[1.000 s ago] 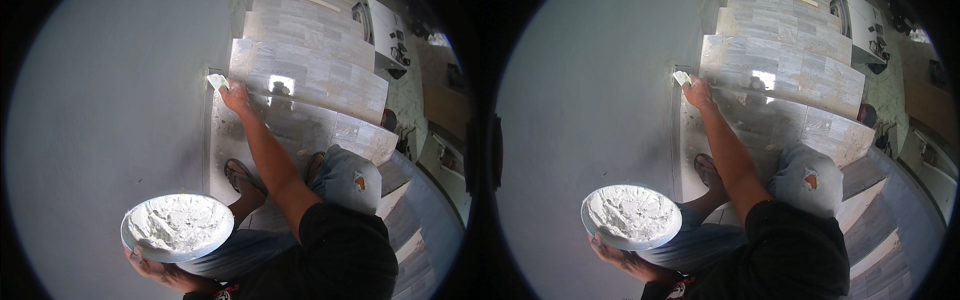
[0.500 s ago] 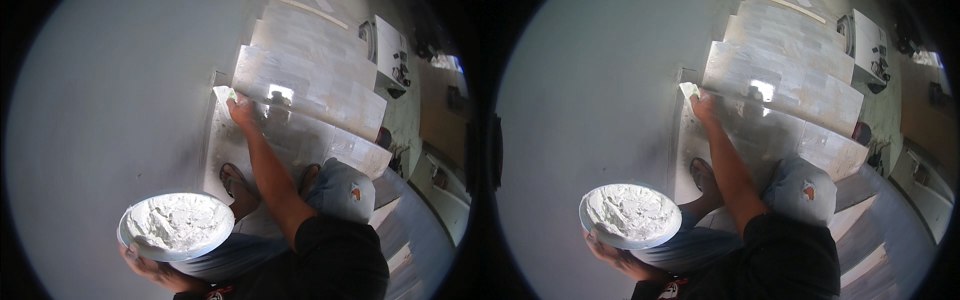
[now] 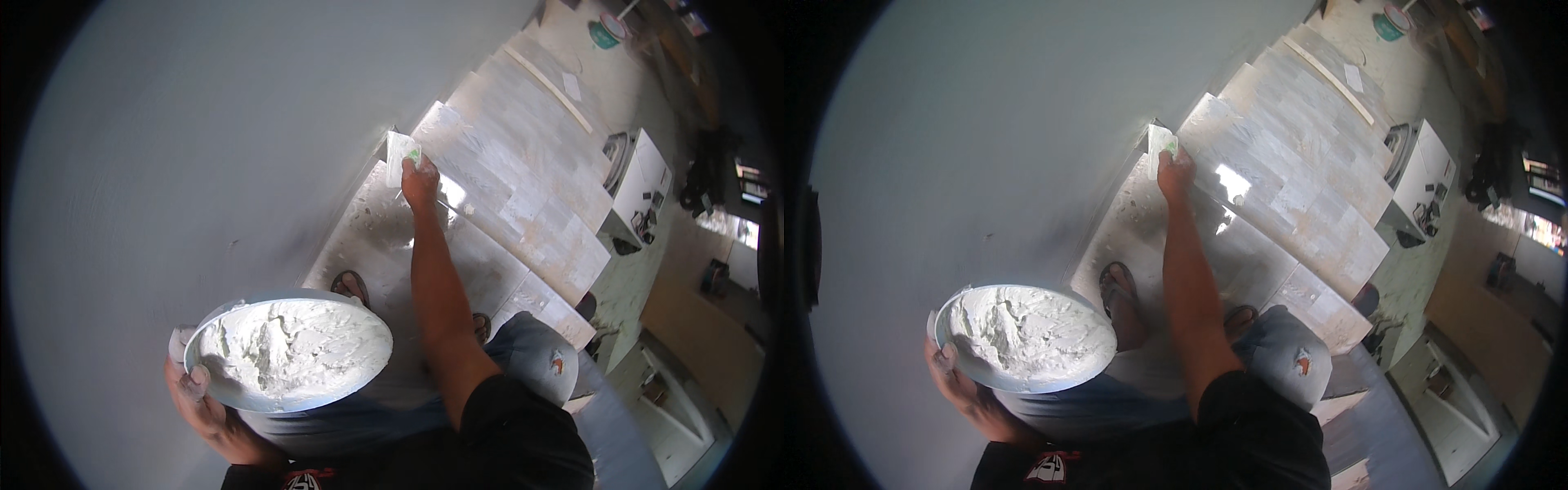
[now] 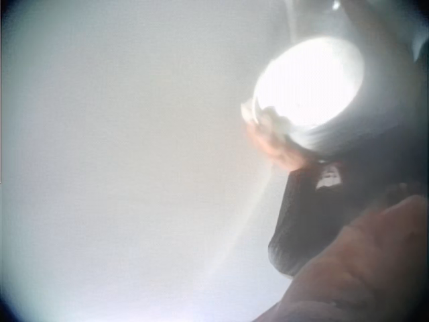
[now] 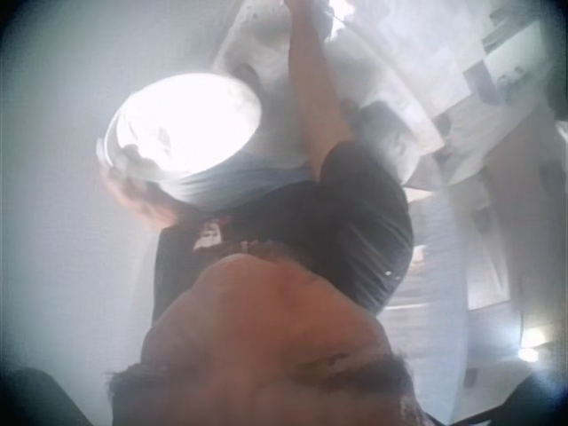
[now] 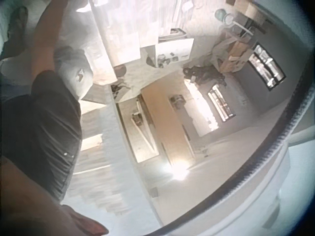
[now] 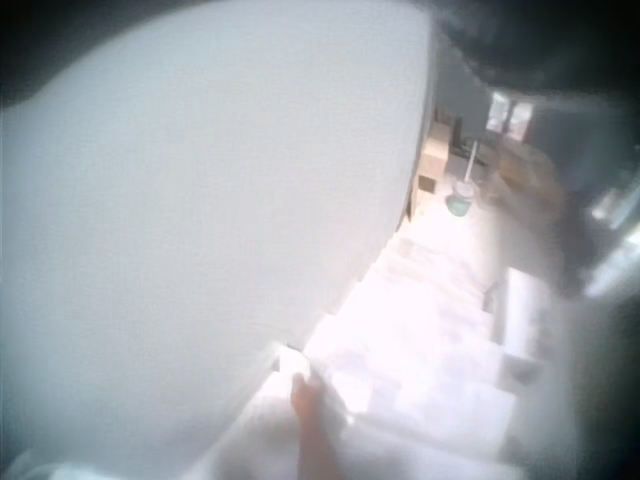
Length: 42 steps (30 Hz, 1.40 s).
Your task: The person applies plaster to a wall along a staircase using a spatula and a small bowl of compound mixture.
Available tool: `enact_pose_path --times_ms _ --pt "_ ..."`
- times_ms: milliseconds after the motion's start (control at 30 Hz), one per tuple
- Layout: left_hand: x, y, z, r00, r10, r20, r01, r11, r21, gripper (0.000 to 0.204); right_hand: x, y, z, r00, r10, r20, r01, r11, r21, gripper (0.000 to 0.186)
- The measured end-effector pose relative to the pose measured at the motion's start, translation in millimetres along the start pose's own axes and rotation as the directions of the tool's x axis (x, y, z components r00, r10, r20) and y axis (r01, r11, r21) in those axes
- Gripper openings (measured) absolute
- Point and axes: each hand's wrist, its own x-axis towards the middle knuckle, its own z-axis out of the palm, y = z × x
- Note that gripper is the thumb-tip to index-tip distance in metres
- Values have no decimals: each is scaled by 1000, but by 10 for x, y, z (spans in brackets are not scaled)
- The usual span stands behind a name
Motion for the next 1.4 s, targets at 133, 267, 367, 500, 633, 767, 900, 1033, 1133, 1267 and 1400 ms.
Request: enact_pose_path --times_ms 133,267,367,500,633,767,900,1033,1133,1267,1400 --pt "33 44 -10 996 3 90 -3 1000 -7 56 -101 -78 -53 996 -47 81 48 999 -6 31" --pt "34 47 8 996 -4 89 4 1000 -2 55 -308 -52 -30 993 -5 119 2 1000 27 32" --pt "21 53 0 996 -18 83 19 1000 -7 54 -479 -98 -2 987 2 161 -22 992 122 32" --pt "27 110 0 996 -17 89 14 999 33 52 -363 108 18 997 20 74 -19 1000 -8 30" --pt "52 96 -20 991 -21 130 19 1000 17 52 -54 214 -55 974 -220 57 227 953 -200 16" --pt "51 87 -47 991 -16 137 13 1000 24 50 154 228 -25 969 -247 -17 239 953 -185 26" --pt "60 96 -25 990 -16 139 12 1000 29 50 195 201 -28 979 -203 -8 199 965 -172 26" --pt "52 72 -43 993 -17 120 11 999 46 50 163 31 -77 989 -143 34 145 986 -82 26" --pt "52 86 -48 991 -24 134 20 999 30 51 120 -6 -66 988 -149 45 152 986 -62 25" --pt "60 57 -17 991 -13 134 10 1000 19 51 6 -47 -61 990 -133 45 132 991 23 23" --pt "36 31 -60 990 -11 138 7 1000 28 52 -161 -50 -2 984 -146 104 148 989 -13 25"
